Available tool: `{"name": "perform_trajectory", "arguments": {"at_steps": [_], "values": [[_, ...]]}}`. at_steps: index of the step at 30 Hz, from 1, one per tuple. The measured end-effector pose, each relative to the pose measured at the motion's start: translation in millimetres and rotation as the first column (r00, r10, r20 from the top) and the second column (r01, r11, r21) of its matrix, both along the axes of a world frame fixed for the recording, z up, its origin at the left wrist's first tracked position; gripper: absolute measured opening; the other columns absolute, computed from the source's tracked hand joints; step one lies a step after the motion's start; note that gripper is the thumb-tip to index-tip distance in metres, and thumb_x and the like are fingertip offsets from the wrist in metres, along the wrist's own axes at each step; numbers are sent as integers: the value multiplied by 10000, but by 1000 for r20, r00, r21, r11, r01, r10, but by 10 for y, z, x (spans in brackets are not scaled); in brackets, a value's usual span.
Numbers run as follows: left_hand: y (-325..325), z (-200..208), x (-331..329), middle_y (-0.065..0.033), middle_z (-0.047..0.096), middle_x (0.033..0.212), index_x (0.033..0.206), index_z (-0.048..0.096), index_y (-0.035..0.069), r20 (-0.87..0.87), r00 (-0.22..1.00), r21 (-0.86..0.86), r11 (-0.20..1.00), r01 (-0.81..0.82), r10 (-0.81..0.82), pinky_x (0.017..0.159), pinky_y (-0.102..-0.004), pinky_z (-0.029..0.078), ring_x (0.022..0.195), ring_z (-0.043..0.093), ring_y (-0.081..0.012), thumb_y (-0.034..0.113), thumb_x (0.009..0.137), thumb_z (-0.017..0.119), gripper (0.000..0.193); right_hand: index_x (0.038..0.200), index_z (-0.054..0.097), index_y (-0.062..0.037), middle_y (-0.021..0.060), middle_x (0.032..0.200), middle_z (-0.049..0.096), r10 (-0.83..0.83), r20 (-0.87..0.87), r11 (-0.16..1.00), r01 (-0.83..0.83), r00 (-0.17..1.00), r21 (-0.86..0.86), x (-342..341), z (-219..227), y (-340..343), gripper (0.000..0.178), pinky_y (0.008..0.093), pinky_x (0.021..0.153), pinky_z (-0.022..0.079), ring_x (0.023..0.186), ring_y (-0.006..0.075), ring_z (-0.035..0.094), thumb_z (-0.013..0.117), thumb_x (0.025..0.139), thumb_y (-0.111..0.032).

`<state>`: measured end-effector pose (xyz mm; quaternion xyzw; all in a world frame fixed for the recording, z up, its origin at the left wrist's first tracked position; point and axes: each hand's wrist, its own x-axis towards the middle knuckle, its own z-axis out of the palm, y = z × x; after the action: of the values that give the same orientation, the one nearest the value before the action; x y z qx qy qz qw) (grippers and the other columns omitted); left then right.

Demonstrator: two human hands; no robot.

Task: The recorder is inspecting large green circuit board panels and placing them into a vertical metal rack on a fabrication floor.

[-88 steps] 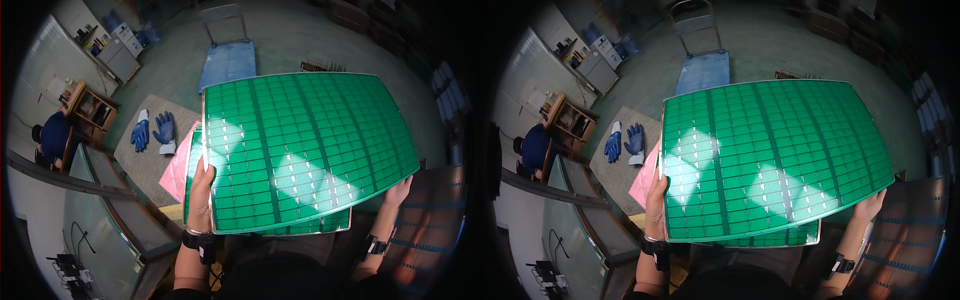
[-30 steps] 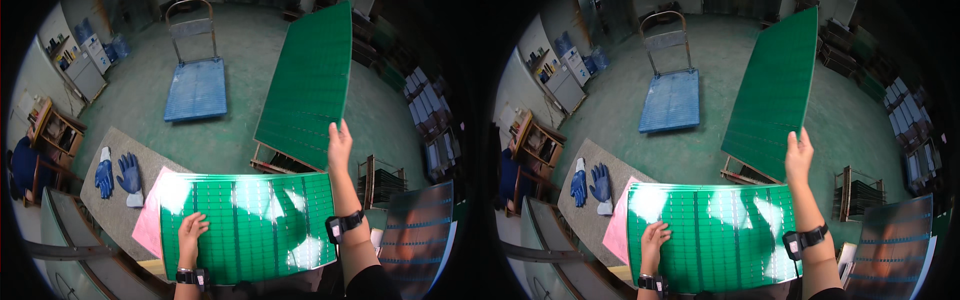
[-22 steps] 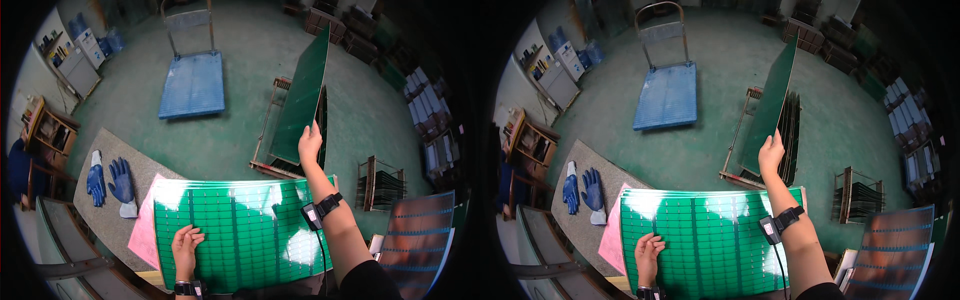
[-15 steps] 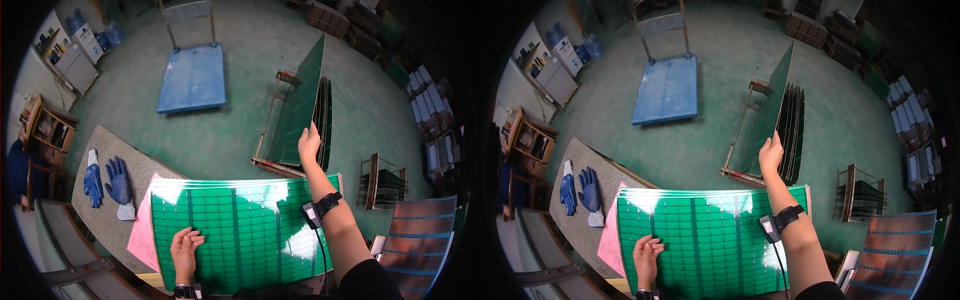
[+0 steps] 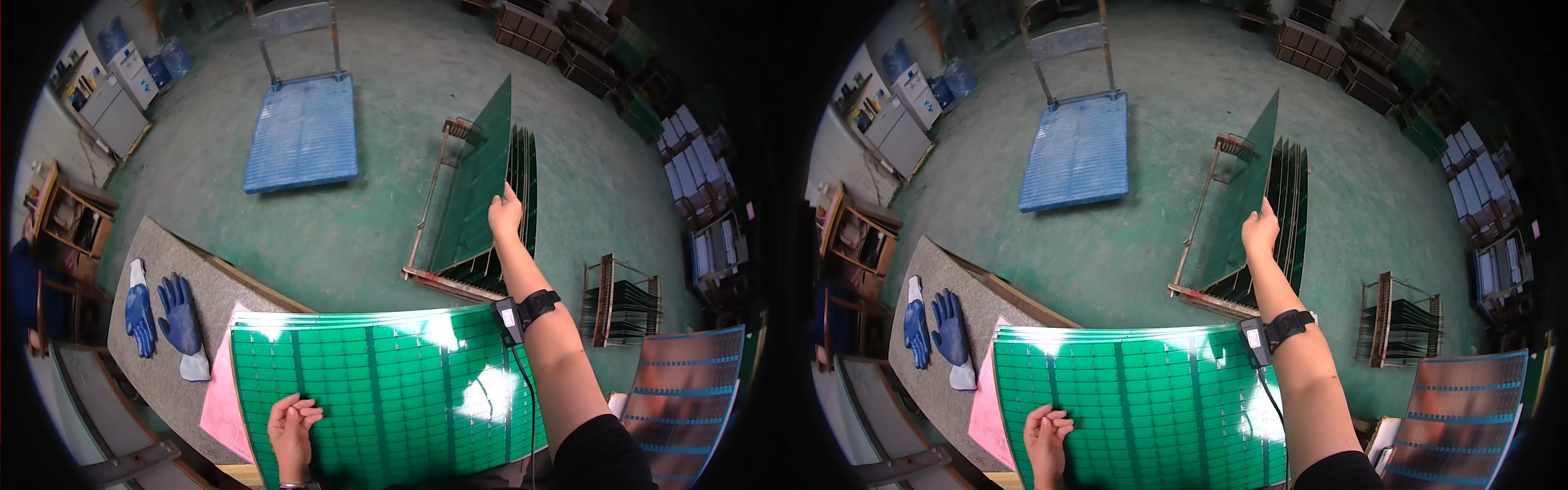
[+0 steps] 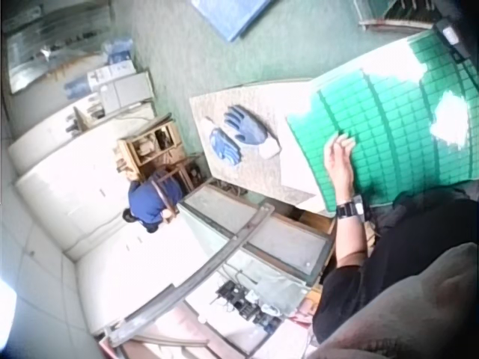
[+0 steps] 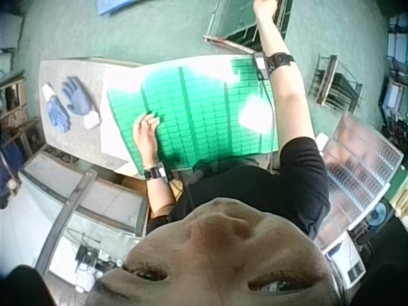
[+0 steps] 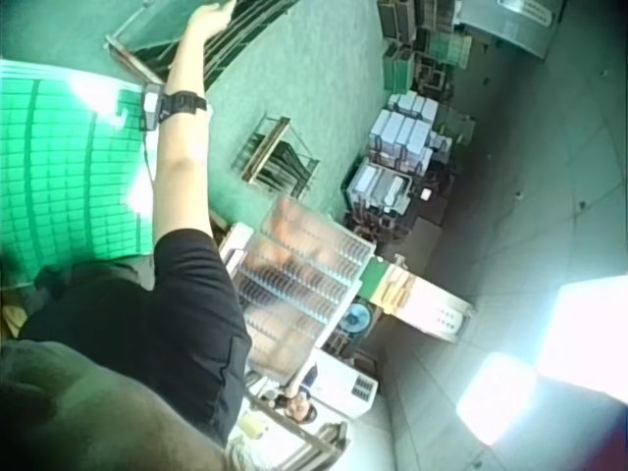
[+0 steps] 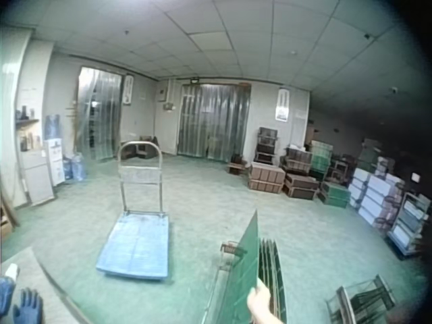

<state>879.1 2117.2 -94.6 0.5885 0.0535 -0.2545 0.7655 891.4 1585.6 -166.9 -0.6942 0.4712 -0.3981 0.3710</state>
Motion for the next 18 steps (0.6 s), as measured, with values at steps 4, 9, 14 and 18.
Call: {"name": "perform_trajectory", "arguments": {"at_steps": [4,9,14,18], "values": [[-16,15,7,-192,600,977,1127,485,-38,-5,1000,11,1000,-1,1,710,-316,539,799,630,-235,143,951,457,254,1297,459,-85,215,1063,617,63,-198,998,-65,978,-2,113,-60,-14,465,382,847,474,986,343,603,483,838,-16],[-6,27,-3,-201,590,1011,1154,471,-41,-7,1000,1,1000,10,-10,745,-328,531,828,629,-245,137,949,460,271,1345,377,-53,232,1092,592,448,-489,863,-218,749,456,227,-189,153,525,393,616,545,821,360,645,469,829,-80],[15,15,25,-205,575,1053,1167,463,-46,0,998,-20,998,65,-65,772,-332,526,873,623,-250,135,953,451,280,1364,373,-70,166,1049,620,525,-338,797,-312,781,516,-119,-73,444,541,310,503,531,681,221,658,509,845,-141],[24,43,51,-205,564,1085,1169,464,-44,2,995,-50,994,100,-100,778,-335,526,910,614,-247,138,956,444,280,1334,426,-81,111,1143,596,622,-134,727,-506,771,464,-945,335,588,424,257,608,519,921,178,626,473,920,-159]]}}
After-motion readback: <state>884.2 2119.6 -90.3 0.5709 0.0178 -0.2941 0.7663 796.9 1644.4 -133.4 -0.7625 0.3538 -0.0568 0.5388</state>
